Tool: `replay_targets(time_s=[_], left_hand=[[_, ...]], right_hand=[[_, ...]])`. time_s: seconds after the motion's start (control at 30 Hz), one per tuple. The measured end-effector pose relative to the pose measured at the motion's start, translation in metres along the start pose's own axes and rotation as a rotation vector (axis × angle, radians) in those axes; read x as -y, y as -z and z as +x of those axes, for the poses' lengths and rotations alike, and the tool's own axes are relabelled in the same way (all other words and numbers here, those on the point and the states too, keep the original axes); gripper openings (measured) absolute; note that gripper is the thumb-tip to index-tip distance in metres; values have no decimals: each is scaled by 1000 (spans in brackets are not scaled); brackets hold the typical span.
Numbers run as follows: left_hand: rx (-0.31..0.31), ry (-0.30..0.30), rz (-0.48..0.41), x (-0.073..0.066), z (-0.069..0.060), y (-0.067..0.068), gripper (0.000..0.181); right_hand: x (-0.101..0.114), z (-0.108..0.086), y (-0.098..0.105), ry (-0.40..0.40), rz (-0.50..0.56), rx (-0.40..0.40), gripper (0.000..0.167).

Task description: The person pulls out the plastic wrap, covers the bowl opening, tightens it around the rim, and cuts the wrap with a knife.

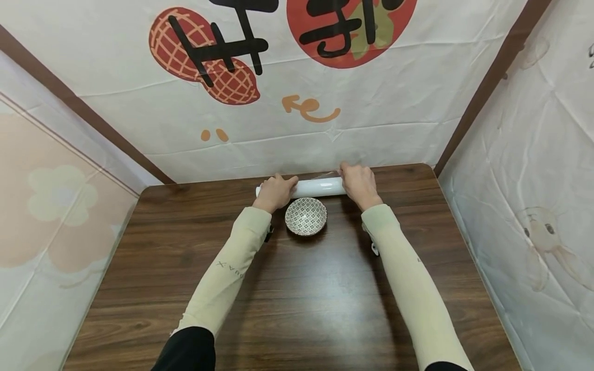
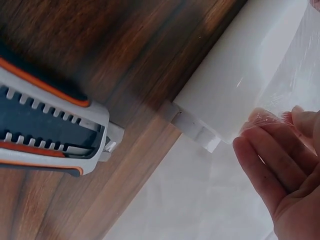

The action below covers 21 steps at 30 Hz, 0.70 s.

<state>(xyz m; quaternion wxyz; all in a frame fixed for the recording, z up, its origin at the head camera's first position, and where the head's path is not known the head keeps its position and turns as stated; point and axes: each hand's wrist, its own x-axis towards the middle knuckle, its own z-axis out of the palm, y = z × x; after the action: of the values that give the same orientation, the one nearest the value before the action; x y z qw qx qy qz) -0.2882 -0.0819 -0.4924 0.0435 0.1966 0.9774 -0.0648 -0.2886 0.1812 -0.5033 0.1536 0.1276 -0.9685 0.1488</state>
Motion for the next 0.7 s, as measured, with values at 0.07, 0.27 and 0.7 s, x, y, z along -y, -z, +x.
replay_targets(time_s=[0.07, 0.27, 0.7], left_hand=[[4, -1, -15, 2, 2, 1, 25], [-134, -13, -25, 17, 7, -2, 26], [-202, -88, -193, 62, -2, -9, 17]], right_hand=[[0, 0, 0, -3, 0, -2, 24], [1, -1, -1, -24, 26, -15, 23], [1, -2, -2, -69, 33, -21, 22]])
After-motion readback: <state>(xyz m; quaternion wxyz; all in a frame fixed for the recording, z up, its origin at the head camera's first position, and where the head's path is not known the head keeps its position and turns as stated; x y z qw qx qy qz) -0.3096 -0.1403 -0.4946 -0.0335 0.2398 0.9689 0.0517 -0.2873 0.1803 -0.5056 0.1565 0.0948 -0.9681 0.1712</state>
